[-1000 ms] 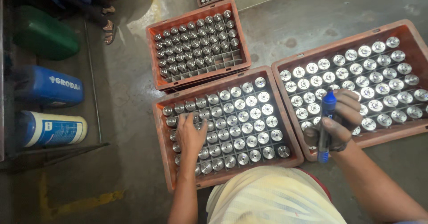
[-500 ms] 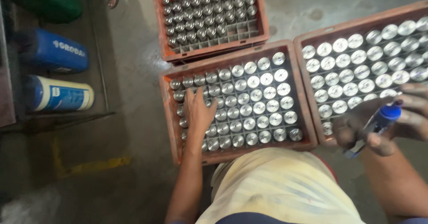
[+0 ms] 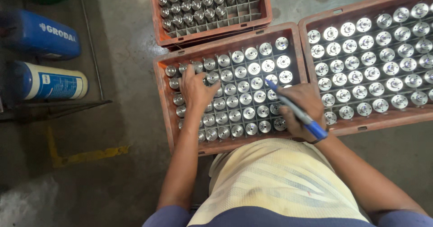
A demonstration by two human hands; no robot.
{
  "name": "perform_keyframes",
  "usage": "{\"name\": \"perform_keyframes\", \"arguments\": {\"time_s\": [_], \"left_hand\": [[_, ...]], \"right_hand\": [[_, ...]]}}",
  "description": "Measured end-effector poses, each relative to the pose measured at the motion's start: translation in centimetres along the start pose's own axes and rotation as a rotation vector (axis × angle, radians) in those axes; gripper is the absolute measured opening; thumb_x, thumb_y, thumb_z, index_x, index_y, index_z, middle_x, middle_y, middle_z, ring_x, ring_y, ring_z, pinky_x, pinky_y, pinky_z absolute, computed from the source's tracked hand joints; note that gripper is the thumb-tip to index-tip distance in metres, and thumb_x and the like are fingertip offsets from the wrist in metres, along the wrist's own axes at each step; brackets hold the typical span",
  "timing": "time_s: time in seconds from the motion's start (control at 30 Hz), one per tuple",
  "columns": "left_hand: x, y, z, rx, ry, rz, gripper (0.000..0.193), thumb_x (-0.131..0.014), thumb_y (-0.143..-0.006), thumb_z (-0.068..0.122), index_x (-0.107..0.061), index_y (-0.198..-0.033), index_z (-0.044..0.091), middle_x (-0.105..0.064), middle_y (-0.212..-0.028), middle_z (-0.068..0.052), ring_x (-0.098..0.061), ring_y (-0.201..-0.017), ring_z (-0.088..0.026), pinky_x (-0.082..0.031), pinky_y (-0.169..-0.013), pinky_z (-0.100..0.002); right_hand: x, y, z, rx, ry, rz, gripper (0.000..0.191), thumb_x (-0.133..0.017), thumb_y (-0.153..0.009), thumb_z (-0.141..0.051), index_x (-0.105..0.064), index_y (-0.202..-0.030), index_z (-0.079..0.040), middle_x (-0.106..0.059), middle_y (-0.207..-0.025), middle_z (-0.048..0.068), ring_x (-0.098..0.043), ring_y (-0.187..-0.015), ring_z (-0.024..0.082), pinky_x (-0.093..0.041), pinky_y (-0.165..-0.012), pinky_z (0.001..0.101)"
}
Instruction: The person repeatedly picks small cylindrical metal parts from a crate, marks each with a blue marker, and returns them to the crate. The process is continuous and repetitive throughout the clip.
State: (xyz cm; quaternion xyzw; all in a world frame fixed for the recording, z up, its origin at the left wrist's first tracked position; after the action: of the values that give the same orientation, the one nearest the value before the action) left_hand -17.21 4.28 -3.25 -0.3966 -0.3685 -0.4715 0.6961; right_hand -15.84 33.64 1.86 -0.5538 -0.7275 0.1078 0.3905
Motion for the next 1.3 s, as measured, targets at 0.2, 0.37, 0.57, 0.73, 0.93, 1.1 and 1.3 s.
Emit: {"name": "perform_keyframes", "arguments": {"time_s": [0.2,0.37,0.57,0.73,0.93,1.1,1.3], "left_hand": [[3.5,0.8,-1.2,-0.085,0.814,0.113,0.042,-0.079,-0.085,0.034,-0.074,-0.118,0.007,-0.068,-0.117,-0.009,-0.068,-0.106,-0.021,-0.056,-0.095,-0.039],[-5.6,3.6,-0.3,0.462,1.457,-0.147,0.045,-0.056,-0.102,0.040,-0.069,-0.123,0.001,-0.066,-0.100,-0.009,-0.063,-0.077,-0.016,-0.054,-0.061,-0.033],[-7.9,5.4,0.9,0.522,1.567,-0.162,0.047,-0.056,-0.106,0.034,-0.065,-0.132,-0.003,-0.068,-0.112,-0.010,-0.065,-0.093,-0.012,-0.055,-0.083,-0.024],[-8.1,5.9,0.1,0.725,1.328,-0.144,0.055,-0.067,-0.090,0.025,-0.050,-0.140,0.015,-0.063,-0.110,-0.003,-0.071,-0.089,-0.011,-0.063,-0.072,-0.031],[-8.3,5.2,1.1,0.625,1.705,-0.237,0.031,-0.057,-0.088,0.022,-0.052,-0.116,0.009,-0.070,-0.089,-0.012,-0.070,-0.065,-0.020,-0.056,-0.053,-0.031],[-4.3,3.2,0.1,0.296,0.656,-0.146,0.031,-0.061,-0.102,0.026,-0.052,-0.119,0.003,-0.070,-0.088,-0.016,-0.070,-0.072,-0.028,-0.053,-0.063,-0.041],[-1.4,1.0,-0.3,0.081,0.095,-0.046,0.033,-0.081,-0.080,0.028,-0.074,-0.109,0.012,-0.067,-0.107,-0.013,-0.070,-0.093,-0.035,-0.056,-0.079,-0.047]], "right_hand": [[-2.4,0.1,-1.6,0.054,-0.009,-0.059,0.023,-0.067,-0.098,-0.020,-0.069,-0.111,-0.002,-0.071,-0.094,0.011,-0.068,-0.087,0.026,-0.048,-0.086,0.0417],[-6.2,0.1,-2.1,0.188,-0.081,-0.237,0.024,-0.071,-0.088,-0.017,-0.072,-0.111,-0.007,-0.071,-0.094,0.006,-0.066,-0.082,0.021,-0.044,-0.083,0.0411],[-7.6,0.9,-1.8,0.155,-0.125,-0.248,0.026,-0.070,-0.089,-0.015,-0.070,-0.113,-0.006,-0.068,-0.092,0.007,-0.061,-0.080,0.025,-0.043,-0.077,0.0410],[-7.4,1.4,-1.2,0.029,-0.200,-0.255,0.019,-0.067,-0.093,-0.012,-0.069,-0.111,-0.006,-0.066,-0.089,0.006,-0.061,-0.081,0.025,-0.045,-0.077,0.0403],[-7.5,1.6,-1.0,0.005,-0.219,-0.229,0.022,-0.065,-0.094,-0.011,-0.069,-0.114,-0.005,-0.069,-0.093,0.008,-0.062,-0.082,0.025,-0.044,-0.078,0.0401],[-7.0,1.6,-0.4,-0.033,-0.211,-0.170,0.023,-0.066,-0.093,-0.009,-0.068,-0.114,-0.004,-0.070,-0.097,0.011,-0.065,-0.087,0.027,-0.048,-0.082,0.0403],[-6.3,1.7,0.4,-0.109,-0.186,-0.139,0.025,-0.067,-0.092,-0.008,-0.068,-0.116,-0.003,-0.071,-0.101,0.013,-0.067,-0.093,0.029,-0.052,-0.084,0.0391]]}}
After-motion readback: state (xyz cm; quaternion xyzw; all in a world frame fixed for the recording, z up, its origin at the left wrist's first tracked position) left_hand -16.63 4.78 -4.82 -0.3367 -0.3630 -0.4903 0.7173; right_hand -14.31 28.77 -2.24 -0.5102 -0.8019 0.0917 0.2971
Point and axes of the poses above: each hand's wrist, its own y-axis away from the middle knuckle, its own x-axis out of the back of the hand, z = x × y, the point moved 6 cm from there along -y, towards the middle knuckle
